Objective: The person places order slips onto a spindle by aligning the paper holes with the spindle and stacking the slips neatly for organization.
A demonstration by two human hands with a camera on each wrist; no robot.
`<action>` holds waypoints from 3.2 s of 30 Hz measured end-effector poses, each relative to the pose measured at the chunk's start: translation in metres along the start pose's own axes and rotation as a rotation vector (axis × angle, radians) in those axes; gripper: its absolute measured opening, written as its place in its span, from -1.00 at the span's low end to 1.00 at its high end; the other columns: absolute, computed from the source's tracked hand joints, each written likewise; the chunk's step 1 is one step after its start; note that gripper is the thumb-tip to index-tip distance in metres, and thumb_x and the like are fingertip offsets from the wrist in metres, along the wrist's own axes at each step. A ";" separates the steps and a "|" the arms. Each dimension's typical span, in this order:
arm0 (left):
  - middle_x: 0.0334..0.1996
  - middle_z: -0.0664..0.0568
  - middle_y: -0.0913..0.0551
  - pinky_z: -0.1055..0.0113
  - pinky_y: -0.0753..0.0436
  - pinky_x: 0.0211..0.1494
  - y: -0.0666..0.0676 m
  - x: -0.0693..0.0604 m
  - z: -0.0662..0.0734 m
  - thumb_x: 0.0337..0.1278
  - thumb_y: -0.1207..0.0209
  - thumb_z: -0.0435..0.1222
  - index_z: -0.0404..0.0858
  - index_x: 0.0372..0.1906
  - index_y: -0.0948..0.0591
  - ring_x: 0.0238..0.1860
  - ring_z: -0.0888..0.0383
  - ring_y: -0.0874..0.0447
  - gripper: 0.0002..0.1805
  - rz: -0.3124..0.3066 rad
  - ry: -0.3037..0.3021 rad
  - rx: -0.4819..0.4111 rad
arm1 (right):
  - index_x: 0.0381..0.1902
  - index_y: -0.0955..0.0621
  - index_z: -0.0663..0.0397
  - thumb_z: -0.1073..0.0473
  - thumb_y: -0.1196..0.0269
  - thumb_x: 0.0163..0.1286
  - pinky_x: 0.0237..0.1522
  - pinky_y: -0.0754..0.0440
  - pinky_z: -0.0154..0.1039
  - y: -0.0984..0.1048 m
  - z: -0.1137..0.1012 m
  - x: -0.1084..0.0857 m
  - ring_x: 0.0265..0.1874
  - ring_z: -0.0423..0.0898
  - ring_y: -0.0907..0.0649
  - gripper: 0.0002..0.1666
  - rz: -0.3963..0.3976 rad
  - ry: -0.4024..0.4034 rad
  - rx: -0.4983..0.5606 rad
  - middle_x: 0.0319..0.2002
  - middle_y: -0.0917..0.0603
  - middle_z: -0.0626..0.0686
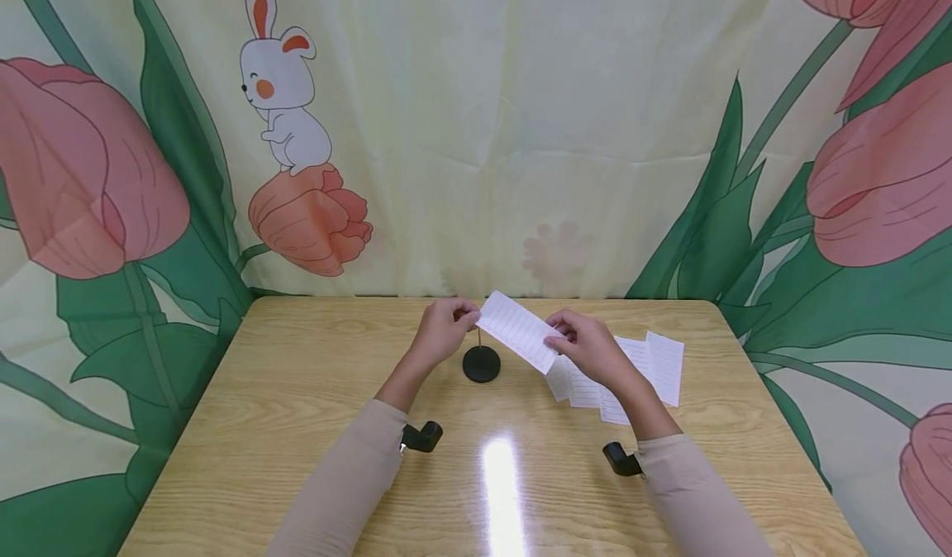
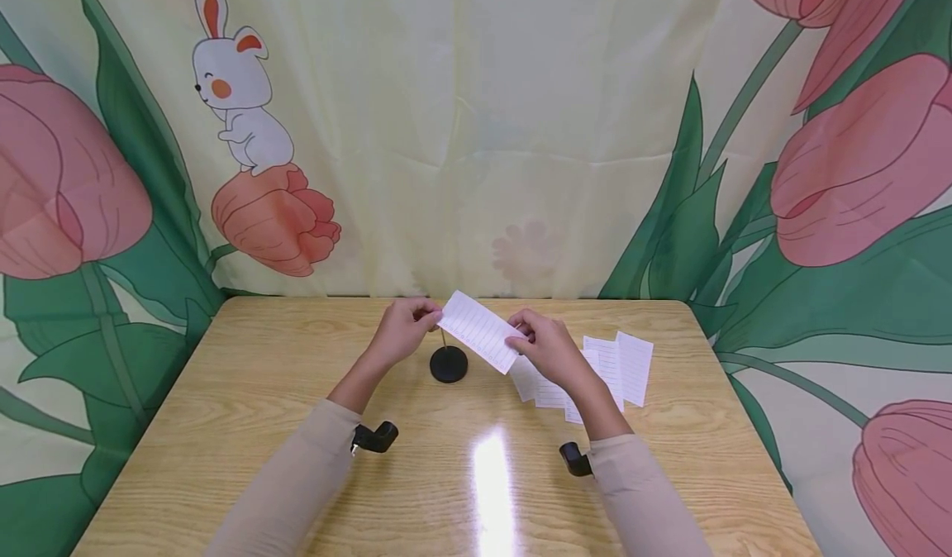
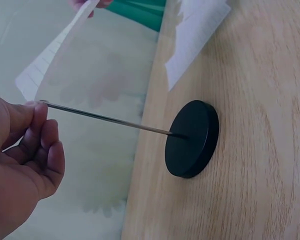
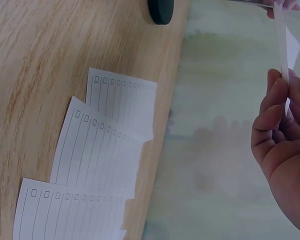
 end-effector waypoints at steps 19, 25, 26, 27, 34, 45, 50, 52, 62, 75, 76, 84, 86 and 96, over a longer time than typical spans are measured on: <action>-0.27 -0.07 -0.74 0.30 -0.69 -0.19 -0.004 0.000 -0.006 0.45 -0.20 -0.38 -0.30 -0.17 -0.75 -0.26 0.10 -0.69 -0.86 -0.015 0.015 0.031 | 0.03 -0.64 0.18 0.25 -0.36 0.43 -0.29 -0.69 -0.27 -0.006 0.004 -0.003 -0.29 -0.10 -0.72 -0.74 -0.004 -0.014 -0.002 -0.25 -0.74 0.06; -0.28 -0.07 -0.74 0.34 -0.69 -0.20 -0.009 0.003 -0.012 0.44 -0.20 -0.40 -0.31 -0.19 -0.75 -0.27 0.14 -0.68 -0.87 -0.039 0.002 0.015 | 0.00 -0.64 0.21 0.26 -0.37 0.41 -0.30 -0.68 -0.30 -0.008 0.011 -0.003 -0.32 -0.13 -0.71 -0.75 0.000 -0.021 0.002 -0.28 -0.74 0.06; -0.29 -0.07 -0.74 0.34 -0.69 -0.20 -0.009 0.003 -0.013 0.43 -0.21 -0.40 -0.32 -0.19 -0.75 -0.27 0.14 -0.69 -0.88 -0.045 0.000 0.012 | 0.00 -0.64 0.22 0.26 -0.38 0.41 -0.30 -0.68 -0.30 -0.009 0.013 -0.003 -0.32 -0.13 -0.71 -0.74 0.001 -0.024 0.003 -0.28 -0.74 0.06; -0.29 -0.08 -0.74 0.35 -0.69 -0.20 -0.010 0.003 -0.014 0.43 -0.21 -0.41 -0.32 -0.20 -0.75 -0.27 0.14 -0.69 -0.88 -0.052 -0.001 0.009 | 0.00 -0.64 0.22 0.26 -0.38 0.40 -0.30 -0.67 -0.31 -0.011 0.015 -0.004 -0.33 -0.14 -0.70 -0.74 0.000 -0.026 0.000 -0.28 -0.74 0.06; -0.27 -0.08 -0.76 0.34 -0.67 -0.20 -0.016 0.003 -0.024 0.43 -0.21 -0.41 -0.32 -0.21 -0.76 -0.26 0.13 -0.70 -0.87 -0.097 0.012 0.017 | 0.02 -0.64 0.21 0.22 -0.39 0.41 -0.29 -0.62 -0.32 -0.024 0.026 -0.007 -0.32 -0.17 -0.65 -0.71 -0.024 -0.060 -0.043 -0.28 -0.74 0.01; -0.31 -0.02 -0.73 0.40 -0.57 -0.24 -0.029 0.006 -0.041 0.40 -0.24 -0.41 -0.29 -0.29 -0.74 -0.30 0.19 -0.57 -0.87 -0.131 0.018 0.040 | 0.02 -0.65 0.18 0.21 -0.40 0.40 -0.27 -0.57 -0.31 -0.044 0.036 -0.018 -0.33 -0.20 -0.60 -0.71 -0.042 -0.099 -0.092 -0.31 -0.69 -0.05; -0.33 0.03 -0.71 0.39 -0.56 -0.21 -0.034 0.006 -0.050 0.39 -0.24 -0.40 -0.26 -0.32 -0.75 -0.28 0.18 -0.54 -0.86 -0.143 0.041 0.046 | -0.01 -0.65 0.19 0.22 -0.40 0.38 -0.35 -0.54 -0.35 -0.052 0.040 -0.021 -0.38 -0.20 -0.59 -0.72 -0.054 -0.127 -0.082 -0.34 -0.69 -0.05; -0.35 0.05 -0.70 0.38 -0.55 -0.21 -0.036 0.007 -0.053 0.39 -0.25 -0.40 -0.25 -0.33 -0.75 -0.29 0.18 -0.53 -0.86 -0.144 0.037 0.059 | -0.03 -0.65 0.19 0.22 -0.41 0.37 -0.37 -0.53 -0.35 -0.054 0.042 -0.022 -0.40 -0.20 -0.59 -0.73 -0.052 -0.133 -0.077 -0.36 -0.69 -0.04; -0.50 0.10 -0.62 0.37 -0.48 -0.27 -0.046 0.007 -0.064 0.35 -0.27 -0.42 -0.26 -0.38 -0.74 -0.37 0.20 -0.47 -0.85 -0.163 0.005 0.128 | -0.10 -0.65 0.15 0.19 -0.44 0.34 -0.31 -0.55 -0.30 -0.075 0.052 -0.029 -0.42 -0.23 -0.59 -0.75 -0.076 -0.149 -0.095 -0.43 -0.69 -0.09; -0.43 0.03 -0.74 0.42 -0.49 -0.25 -0.053 0.006 -0.065 0.33 -0.25 -0.47 -0.30 -0.44 -0.72 -0.35 0.23 -0.51 -0.81 -0.178 -0.043 0.169 | -0.17 -0.64 0.14 0.19 -0.46 0.33 -0.37 -0.55 -0.31 -0.084 0.052 -0.031 -0.48 -0.24 -0.57 -0.77 -0.087 -0.147 -0.171 -0.49 -0.68 -0.10; -0.43 0.03 -0.74 0.43 -0.49 -0.26 -0.053 0.006 -0.066 0.32 -0.25 -0.47 -0.30 -0.44 -0.72 -0.35 0.24 -0.51 -0.81 -0.177 -0.044 0.173 | -0.17 -0.64 0.14 0.19 -0.46 0.32 -0.37 -0.55 -0.31 -0.084 0.052 -0.030 -0.48 -0.24 -0.57 -0.77 -0.084 -0.151 -0.177 -0.49 -0.68 -0.10; -0.46 0.02 -0.72 0.41 -0.47 -0.29 -0.053 0.006 -0.071 0.28 -0.28 -0.47 -0.30 -0.42 -0.73 -0.40 0.24 -0.49 -0.86 -0.144 -0.031 0.180 | -0.19 -0.63 0.11 0.17 -0.47 0.31 -0.38 -0.55 -0.24 -0.083 0.049 -0.030 -0.48 -0.21 -0.57 -0.76 -0.072 -0.144 -0.232 -0.51 -0.65 -0.10; -0.48 0.04 -0.69 0.42 -0.47 -0.30 -0.053 0.007 -0.072 0.28 -0.29 -0.45 -0.30 -0.39 -0.73 -0.40 0.23 -0.49 -0.88 -0.138 -0.008 0.178 | -0.19 -0.63 0.11 0.17 -0.48 0.30 -0.37 -0.56 -0.23 -0.082 0.047 -0.030 -0.48 -0.21 -0.56 -0.75 -0.069 -0.139 -0.252 -0.51 -0.64 -0.10; -0.47 0.03 -0.64 0.41 -0.49 -0.33 -0.050 0.004 -0.075 0.29 -0.31 -0.41 -0.28 -0.33 -0.73 -0.41 0.20 -0.51 -0.93 -0.129 0.046 0.179 | -0.24 -0.63 0.06 0.10 -0.50 0.28 -0.39 -0.51 -0.24 -0.076 0.048 -0.034 -0.48 -0.20 -0.53 -0.74 -0.052 -0.127 -0.314 -0.52 -0.60 -0.11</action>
Point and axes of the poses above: each hand's wrist, its own x-axis towards the middle knuckle, its own y-axis out of the back of the hand, z = x × y, the point moved 9 cm from there along x, towards the middle knuckle
